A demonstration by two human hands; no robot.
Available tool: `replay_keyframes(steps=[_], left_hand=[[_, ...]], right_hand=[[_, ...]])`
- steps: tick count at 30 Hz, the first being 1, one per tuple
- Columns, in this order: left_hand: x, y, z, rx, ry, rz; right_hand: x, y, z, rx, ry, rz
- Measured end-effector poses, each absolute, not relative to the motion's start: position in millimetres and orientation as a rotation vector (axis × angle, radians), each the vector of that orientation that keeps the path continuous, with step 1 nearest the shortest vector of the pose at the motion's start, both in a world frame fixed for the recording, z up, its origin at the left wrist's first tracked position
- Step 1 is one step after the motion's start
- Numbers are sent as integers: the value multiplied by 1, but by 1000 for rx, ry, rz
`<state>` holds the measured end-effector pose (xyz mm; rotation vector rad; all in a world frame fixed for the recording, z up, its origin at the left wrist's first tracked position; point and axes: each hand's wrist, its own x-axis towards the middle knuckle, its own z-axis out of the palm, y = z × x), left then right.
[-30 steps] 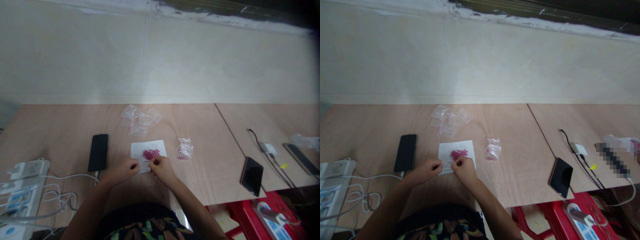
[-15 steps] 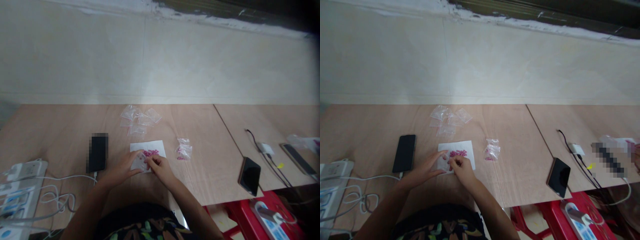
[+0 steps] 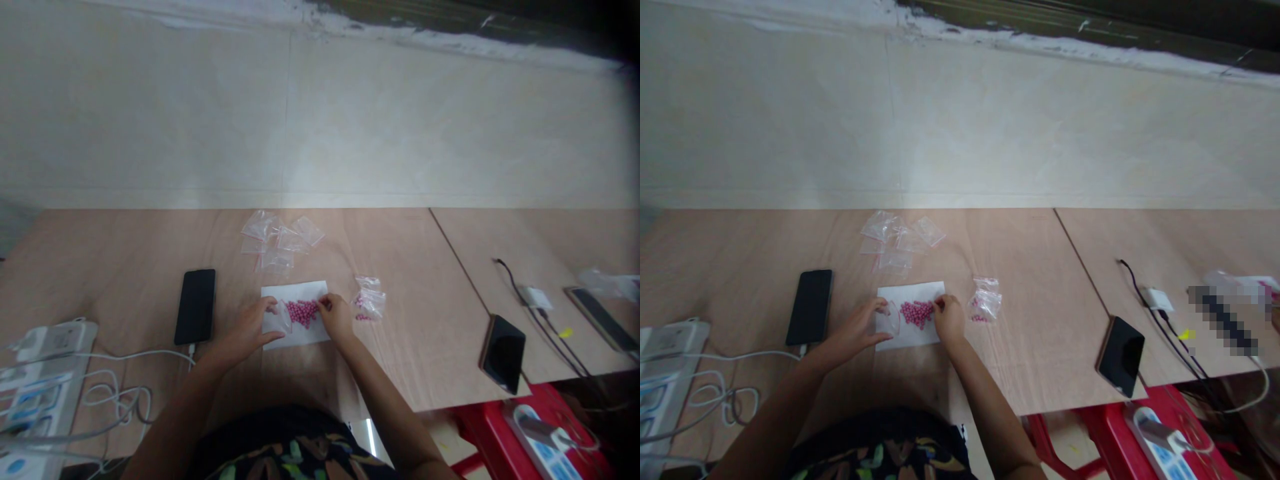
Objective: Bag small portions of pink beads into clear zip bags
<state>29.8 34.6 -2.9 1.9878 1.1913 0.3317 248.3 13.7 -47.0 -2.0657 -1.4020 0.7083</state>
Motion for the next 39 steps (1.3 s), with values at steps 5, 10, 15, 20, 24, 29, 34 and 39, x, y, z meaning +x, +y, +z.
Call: replay_keyframes(steps=[5, 10, 15, 20, 24, 29, 34, 39], left_hand=[[32, 37, -3, 2008, 1182, 331], [38, 39, -4, 2042, 1141, 332], [36, 40, -6, 2034, 1168, 314], [35, 38, -2, 1999, 1201, 311], [34, 37, 0, 1975, 1191, 300], [32, 39, -2, 1984, 1189, 315], [34, 40, 0, 1981, 1196, 312], [36, 40, -1, 1951, 1204, 331]], right_hand=[[231, 4, -8, -1852, -1314, 751], [212, -1, 9, -1540, -1386, 1033], [231, 11, -26, -1846, -1375, 754], [243, 20, -51, -1939, -1542, 717], [247, 23, -54, -1948, -1519, 754], [250, 24, -52, -1946, -1518, 770], [246, 22, -42, -1947, -1482, 703], [242, 20, -41, -1997, -1568, 604]])
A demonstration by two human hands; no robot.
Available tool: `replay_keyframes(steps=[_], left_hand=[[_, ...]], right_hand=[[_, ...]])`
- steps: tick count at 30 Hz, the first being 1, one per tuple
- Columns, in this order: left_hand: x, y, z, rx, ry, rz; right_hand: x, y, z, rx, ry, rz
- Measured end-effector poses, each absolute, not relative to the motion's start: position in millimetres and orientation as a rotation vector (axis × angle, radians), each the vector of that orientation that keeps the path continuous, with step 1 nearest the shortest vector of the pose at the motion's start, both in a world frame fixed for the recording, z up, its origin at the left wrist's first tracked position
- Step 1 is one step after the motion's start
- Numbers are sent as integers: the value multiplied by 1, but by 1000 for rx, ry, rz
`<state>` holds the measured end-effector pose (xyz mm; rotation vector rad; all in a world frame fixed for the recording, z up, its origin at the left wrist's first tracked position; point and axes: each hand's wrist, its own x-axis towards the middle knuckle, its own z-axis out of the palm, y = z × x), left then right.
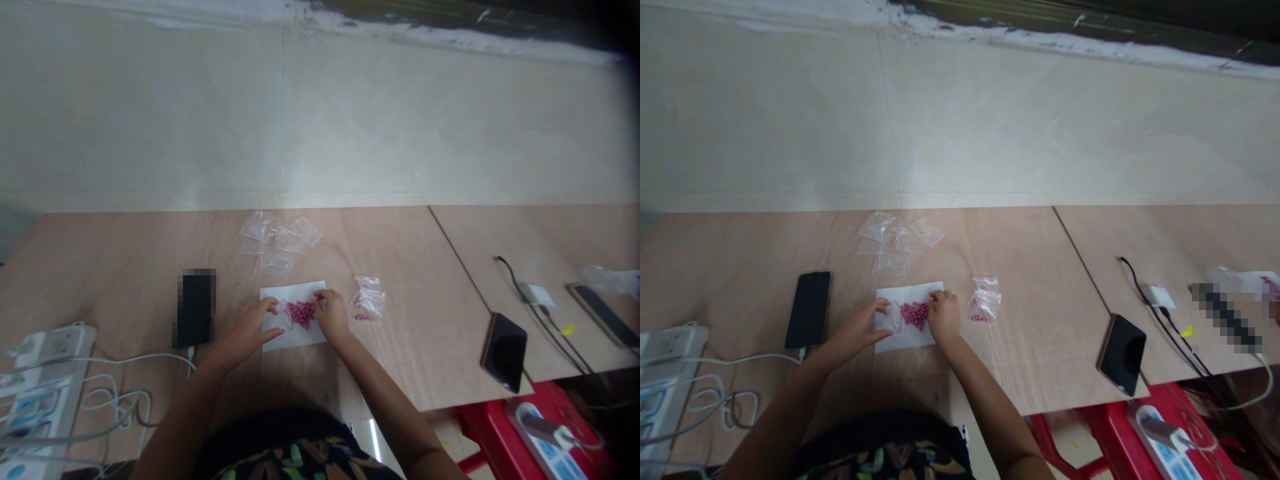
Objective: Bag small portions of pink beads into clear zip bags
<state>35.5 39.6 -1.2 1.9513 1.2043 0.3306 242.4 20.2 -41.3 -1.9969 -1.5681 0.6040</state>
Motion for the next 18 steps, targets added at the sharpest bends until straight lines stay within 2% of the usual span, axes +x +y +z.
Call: replay_keyframes(steps=[10, 13, 18], left_hand=[[35, 38, -1, 1950, 1233, 284], [34, 38, -3, 1947, 1236, 281], [36, 39, -6, 1948, 1190, 360]], right_hand=[[241, 22, -47, -2054, -1552, 687], [236, 20, -29, -1987, -1467, 687], [216, 6, 16, -1633, -1574, 817]])
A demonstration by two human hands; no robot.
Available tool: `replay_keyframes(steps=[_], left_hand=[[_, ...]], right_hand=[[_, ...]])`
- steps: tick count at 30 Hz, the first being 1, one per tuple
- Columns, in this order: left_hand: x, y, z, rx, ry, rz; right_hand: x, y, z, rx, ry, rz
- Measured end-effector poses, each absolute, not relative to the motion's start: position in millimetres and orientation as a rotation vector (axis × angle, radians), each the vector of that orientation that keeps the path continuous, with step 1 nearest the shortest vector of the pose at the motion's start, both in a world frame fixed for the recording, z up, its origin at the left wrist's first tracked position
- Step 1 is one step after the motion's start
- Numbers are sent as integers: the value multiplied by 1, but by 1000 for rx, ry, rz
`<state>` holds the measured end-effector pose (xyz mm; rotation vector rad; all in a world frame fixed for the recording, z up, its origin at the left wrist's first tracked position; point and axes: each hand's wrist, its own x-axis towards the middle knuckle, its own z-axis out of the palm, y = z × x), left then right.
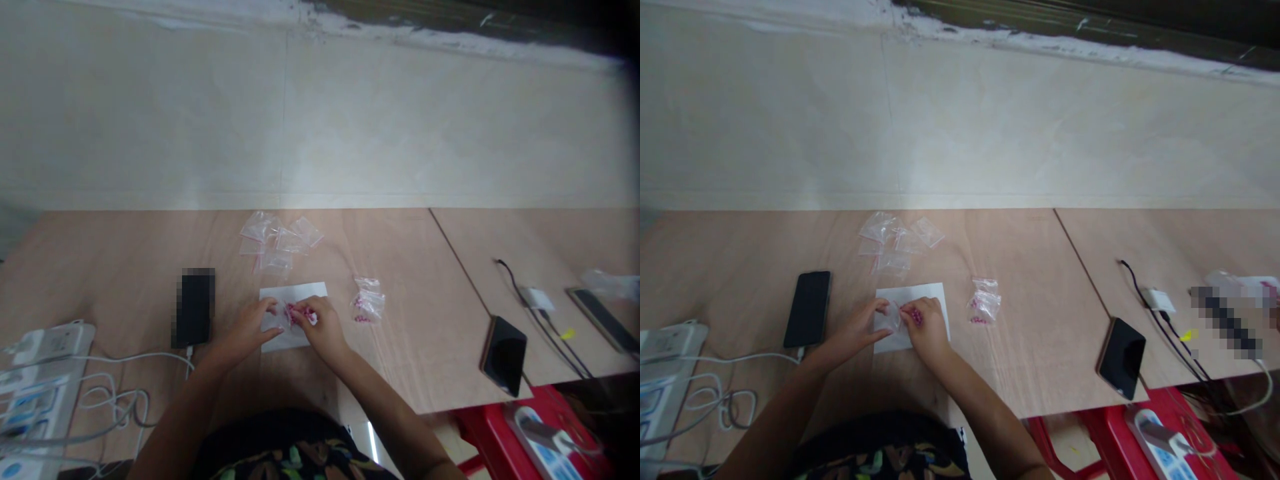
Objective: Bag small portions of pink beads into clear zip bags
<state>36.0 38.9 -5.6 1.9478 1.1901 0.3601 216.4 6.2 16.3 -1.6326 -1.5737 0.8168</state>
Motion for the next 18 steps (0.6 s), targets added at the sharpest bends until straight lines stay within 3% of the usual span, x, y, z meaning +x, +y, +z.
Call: replay_keyframes(steps=[3, 8, 18], left_hand=[[37, 39, -3, 1950, 1178, 371], [34, 39, -2, 1952, 1204, 340], [33, 39, -1, 1942, 1214, 323]], right_hand=[[212, 4, 20, -1601, -1573, 815], [226, 15, -18, -1917, -1512, 608], [228, 24, -40, -2045, -1654, 665]])
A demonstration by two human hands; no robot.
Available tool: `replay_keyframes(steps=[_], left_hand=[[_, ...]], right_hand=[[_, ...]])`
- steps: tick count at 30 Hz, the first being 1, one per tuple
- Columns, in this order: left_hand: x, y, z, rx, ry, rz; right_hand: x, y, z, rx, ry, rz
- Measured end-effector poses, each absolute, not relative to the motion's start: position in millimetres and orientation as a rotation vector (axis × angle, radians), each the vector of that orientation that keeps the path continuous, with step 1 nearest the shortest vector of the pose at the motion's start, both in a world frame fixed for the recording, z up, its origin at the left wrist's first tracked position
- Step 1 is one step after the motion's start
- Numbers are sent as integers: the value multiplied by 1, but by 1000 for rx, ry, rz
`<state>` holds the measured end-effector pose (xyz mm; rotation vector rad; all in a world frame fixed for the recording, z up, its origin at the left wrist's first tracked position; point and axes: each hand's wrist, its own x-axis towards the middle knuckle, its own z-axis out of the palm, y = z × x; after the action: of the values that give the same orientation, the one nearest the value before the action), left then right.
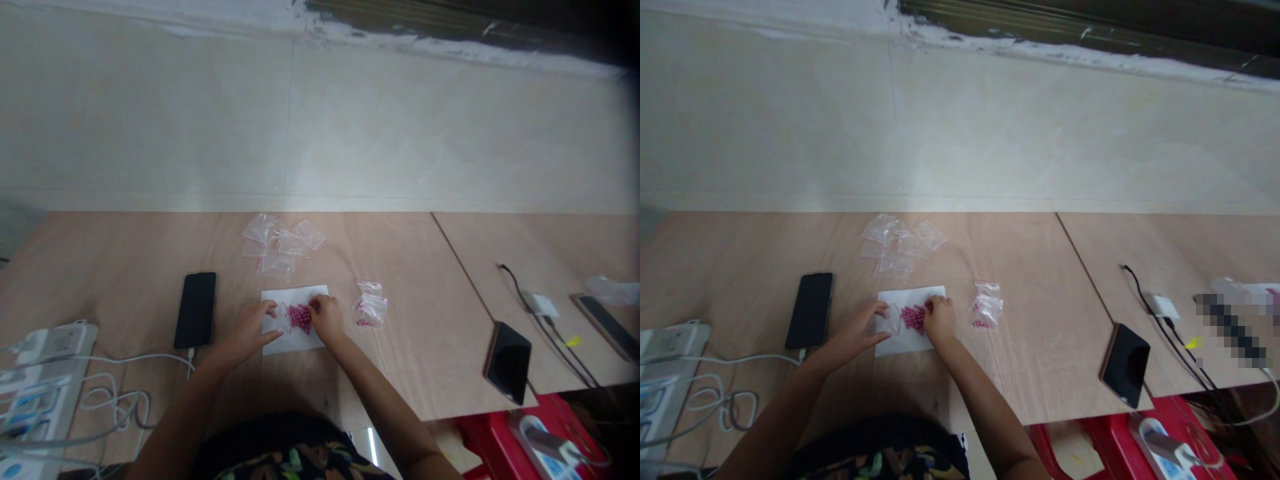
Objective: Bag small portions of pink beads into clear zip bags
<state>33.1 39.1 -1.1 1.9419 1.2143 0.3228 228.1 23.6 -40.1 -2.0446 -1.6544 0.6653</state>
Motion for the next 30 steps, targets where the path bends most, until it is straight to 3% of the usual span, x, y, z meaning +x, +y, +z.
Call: replay_keyframes(steps=[8, 16, 30], left_hand=[[32, 40, -7, 1937, 1216, 322], [38, 40, -6, 1928, 1182, 347], [22, 41, -18, 1828, 1267, 350]], right_hand=[[230, 30, -30, -2100, -1493, 733], [207, 5, 16, -1608, -1593, 843], [224, -15, -16, -1768, -1479, 780]])
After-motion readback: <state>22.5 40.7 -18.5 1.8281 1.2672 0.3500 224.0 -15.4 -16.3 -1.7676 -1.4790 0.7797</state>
